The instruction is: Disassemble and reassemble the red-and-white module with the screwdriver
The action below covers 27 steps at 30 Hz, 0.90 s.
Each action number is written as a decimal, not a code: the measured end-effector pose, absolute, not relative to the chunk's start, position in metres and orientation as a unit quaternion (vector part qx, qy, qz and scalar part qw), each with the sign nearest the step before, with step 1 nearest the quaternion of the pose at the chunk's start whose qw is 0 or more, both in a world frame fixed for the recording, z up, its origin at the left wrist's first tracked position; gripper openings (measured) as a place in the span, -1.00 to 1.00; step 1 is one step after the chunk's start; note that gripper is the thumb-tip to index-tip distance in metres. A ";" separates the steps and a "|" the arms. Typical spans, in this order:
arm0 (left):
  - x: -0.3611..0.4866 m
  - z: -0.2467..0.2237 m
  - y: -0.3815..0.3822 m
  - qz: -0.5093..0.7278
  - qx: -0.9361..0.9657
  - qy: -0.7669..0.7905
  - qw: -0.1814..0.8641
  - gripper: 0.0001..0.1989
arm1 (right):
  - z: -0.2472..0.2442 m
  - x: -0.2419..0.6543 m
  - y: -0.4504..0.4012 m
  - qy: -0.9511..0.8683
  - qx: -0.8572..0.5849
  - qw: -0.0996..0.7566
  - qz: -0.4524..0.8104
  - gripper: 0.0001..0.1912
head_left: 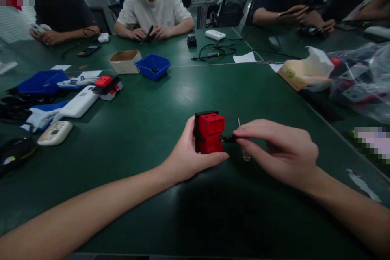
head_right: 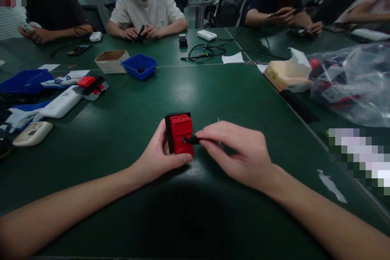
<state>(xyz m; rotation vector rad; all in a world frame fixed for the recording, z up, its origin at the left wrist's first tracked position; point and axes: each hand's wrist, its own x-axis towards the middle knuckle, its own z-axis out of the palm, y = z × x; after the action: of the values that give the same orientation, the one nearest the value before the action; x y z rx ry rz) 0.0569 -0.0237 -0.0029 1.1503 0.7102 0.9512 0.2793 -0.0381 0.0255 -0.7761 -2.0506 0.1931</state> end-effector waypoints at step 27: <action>0.045 -0.007 -0.023 0.402 0.655 0.338 0.542 -0.14 | 0.009 0.266 -0.042 -0.850 -0.264 0.435 0.133 -0.75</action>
<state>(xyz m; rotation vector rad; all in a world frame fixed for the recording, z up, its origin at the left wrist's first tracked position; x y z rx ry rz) 0.0450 -0.0226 -0.0074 1.5563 0.8034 0.9556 0.2657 -0.0416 0.0086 -0.6581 -2.1163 0.3317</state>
